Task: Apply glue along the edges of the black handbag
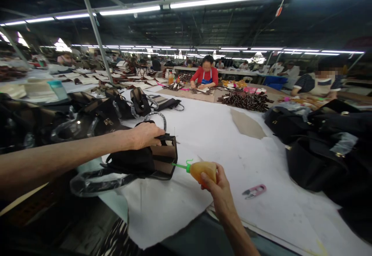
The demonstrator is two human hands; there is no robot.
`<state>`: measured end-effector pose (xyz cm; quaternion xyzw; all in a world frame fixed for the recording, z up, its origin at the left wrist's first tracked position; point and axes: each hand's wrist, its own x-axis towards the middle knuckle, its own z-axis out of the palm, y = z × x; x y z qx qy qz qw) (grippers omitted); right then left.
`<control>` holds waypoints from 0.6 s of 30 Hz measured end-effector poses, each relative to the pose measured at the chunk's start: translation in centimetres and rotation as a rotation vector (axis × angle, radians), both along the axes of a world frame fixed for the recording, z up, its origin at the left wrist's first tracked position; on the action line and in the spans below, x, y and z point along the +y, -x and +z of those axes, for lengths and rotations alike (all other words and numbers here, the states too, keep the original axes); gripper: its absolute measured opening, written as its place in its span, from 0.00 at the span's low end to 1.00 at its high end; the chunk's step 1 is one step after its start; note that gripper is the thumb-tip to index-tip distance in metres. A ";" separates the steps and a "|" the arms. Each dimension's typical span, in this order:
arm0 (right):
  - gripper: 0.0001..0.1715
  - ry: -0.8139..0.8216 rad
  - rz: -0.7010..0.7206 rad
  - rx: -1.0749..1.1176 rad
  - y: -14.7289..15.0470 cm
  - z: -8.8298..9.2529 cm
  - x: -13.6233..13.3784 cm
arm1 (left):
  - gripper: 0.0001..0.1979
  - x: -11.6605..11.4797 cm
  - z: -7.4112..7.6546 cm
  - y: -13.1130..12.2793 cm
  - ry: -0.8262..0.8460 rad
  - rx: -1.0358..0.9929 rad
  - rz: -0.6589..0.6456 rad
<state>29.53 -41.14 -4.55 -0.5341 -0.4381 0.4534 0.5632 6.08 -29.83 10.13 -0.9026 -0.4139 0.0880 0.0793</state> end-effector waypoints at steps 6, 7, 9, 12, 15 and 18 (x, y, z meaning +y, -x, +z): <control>0.27 -0.043 -0.051 -0.122 -0.7 -1.0 1.4 | 0.09 0.8 -2.4 -0.1 -0.035 -0.103 -0.046; 0.27 -0.056 -0.054 -0.135 -0.7 -1.3 1.8 | 0.09 1.0 -2.6 0.0 -0.040 -0.121 -0.052; 0.28 -0.076 -0.056 -0.168 -0.7 -1.8 2.4 | 0.09 1.1 -3.0 0.1 -0.047 -0.151 -0.071; 0.29 -0.086 -0.052 -0.227 -0.6 -2.4 3.1 | 0.08 1.1 -3.3 0.1 -0.032 -0.179 -0.088; 0.29 -0.088 -0.047 -0.289 -0.5 -2.5 3.5 | 0.08 1.0 -3.4 0.2 -0.011 -0.197 -0.080; 0.29 -0.095 -0.049 -0.344 -0.3 -2.2 3.7 | 0.08 0.7 -3.5 0.5 0.011 -0.217 -0.077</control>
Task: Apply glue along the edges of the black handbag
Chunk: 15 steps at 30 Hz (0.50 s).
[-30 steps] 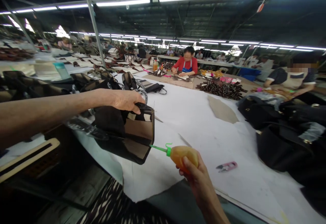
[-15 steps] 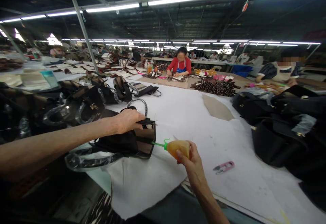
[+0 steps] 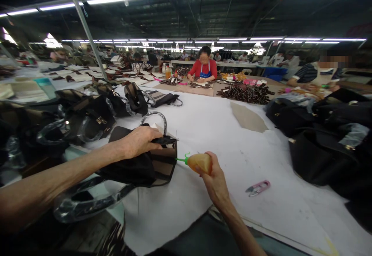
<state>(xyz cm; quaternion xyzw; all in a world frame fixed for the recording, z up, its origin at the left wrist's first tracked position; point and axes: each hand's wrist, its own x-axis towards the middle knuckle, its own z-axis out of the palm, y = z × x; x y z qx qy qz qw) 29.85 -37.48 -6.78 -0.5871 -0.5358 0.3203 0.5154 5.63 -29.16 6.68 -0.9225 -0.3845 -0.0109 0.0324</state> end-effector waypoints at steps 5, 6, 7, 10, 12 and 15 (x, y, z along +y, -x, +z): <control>0.28 0.023 0.013 -0.068 0.3 0.7 0.0 | 0.08 -0.5 -0.5 0.4 -0.008 -0.054 -0.034; 0.27 0.030 0.011 -0.083 0.3 0.8 0.0 | 0.08 -0.6 -0.6 0.5 -0.006 -0.061 -0.038; 0.27 0.037 0.009 -0.095 0.3 0.8 0.0 | 0.08 -0.7 -0.7 0.5 0.000 -0.065 -0.037; 0.27 0.056 0.018 -0.108 0.2 1.0 -0.1 | 0.08 -1.3 -0.9 0.7 0.020 -0.065 -0.020; 0.27 0.055 0.032 -0.087 0.1 1.0 -0.1 | 0.08 -1.8 -1.0 0.8 0.023 -0.061 -0.011; 0.27 0.054 0.045 -0.046 -0.1 0.9 -0.2 | 0.08 -2.5 -1.3 1.1 0.026 -0.068 -0.011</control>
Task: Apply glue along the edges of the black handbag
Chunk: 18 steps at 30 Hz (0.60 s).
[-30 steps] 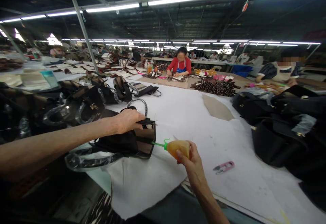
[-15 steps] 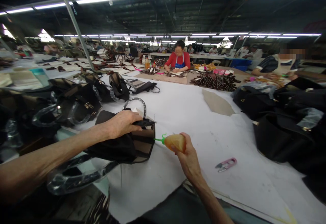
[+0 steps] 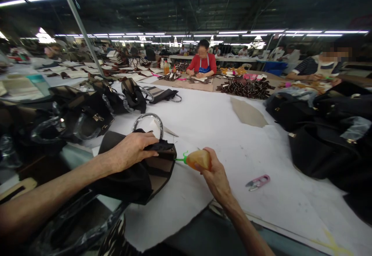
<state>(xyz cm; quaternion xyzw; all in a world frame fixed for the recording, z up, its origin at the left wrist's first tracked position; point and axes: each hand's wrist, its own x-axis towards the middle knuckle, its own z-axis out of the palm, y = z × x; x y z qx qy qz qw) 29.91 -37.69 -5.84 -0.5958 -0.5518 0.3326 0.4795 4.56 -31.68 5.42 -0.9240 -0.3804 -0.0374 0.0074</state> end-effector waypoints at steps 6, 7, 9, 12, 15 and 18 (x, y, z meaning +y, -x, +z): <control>0.28 0.011 -0.003 0.027 0.3 0.3 0.0 | 0.08 -0.7 -0.5 0.5 0.020 -0.025 0.002; 0.28 0.012 -0.002 0.029 0.4 0.4 -0.1 | 0.08 -0.7 -0.5 0.6 0.020 -0.029 0.003; 0.28 0.016 -0.001 0.026 0.4 0.5 -0.2 | 0.08 -0.7 -0.6 0.6 0.018 -0.035 0.004; 0.26 0.021 0.015 -0.007 0.3 0.6 -0.4 | 0.08 -0.7 -0.7 0.7 0.022 -0.043 -0.002; 0.25 0.031 0.027 -0.007 0.3 0.6 -0.7 | 0.09 -0.9 -0.8 0.8 0.021 -0.045 -0.008; 0.26 0.041 0.026 0.061 0.3 0.5 -0.8 | 0.09 -1.1 -0.9 0.9 0.025 -0.047 -0.006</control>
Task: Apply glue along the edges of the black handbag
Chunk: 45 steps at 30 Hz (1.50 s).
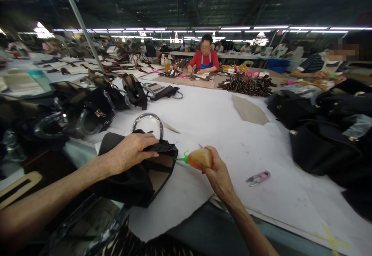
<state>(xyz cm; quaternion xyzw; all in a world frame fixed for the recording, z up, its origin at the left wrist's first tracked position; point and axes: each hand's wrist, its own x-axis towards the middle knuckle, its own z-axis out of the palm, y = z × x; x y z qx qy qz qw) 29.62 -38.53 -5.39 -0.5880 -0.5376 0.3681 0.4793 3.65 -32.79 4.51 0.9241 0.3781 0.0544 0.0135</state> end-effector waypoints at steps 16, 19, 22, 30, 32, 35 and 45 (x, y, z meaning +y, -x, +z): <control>0.26 0.045 0.032 0.128 0.1 0.2 -1.4 | 0.09 -1.1 0.0 0.3 0.057 -0.005 0.026; 0.25 0.048 0.035 0.129 0.2 0.4 -1.6 | 0.09 -1.7 -0.1 0.3 0.068 0.010 0.036; 0.24 0.061 0.038 0.128 0.2 0.5 -1.8 | 0.08 -2.3 -0.5 0.5 0.064 0.011 0.034; 0.26 0.074 0.061 0.089 0.2 0.5 -2.1 | 0.09 -3.5 -2.0 1.1 0.050 -0.014 0.025; 0.26 0.081 0.056 0.086 0.3 0.5 -2.2 | 0.09 -3.7 -2.3 1.2 0.056 -0.013 0.035; 0.25 0.094 0.049 0.091 0.4 0.8 -2.3 | 0.09 -4.0 -2.6 1.3 0.052 -0.024 0.039; 0.19 0.146 0.033 0.081 0.6 1.4 -2.9 | 0.08 -4.7 -3.3 1.7 0.075 -0.043 0.033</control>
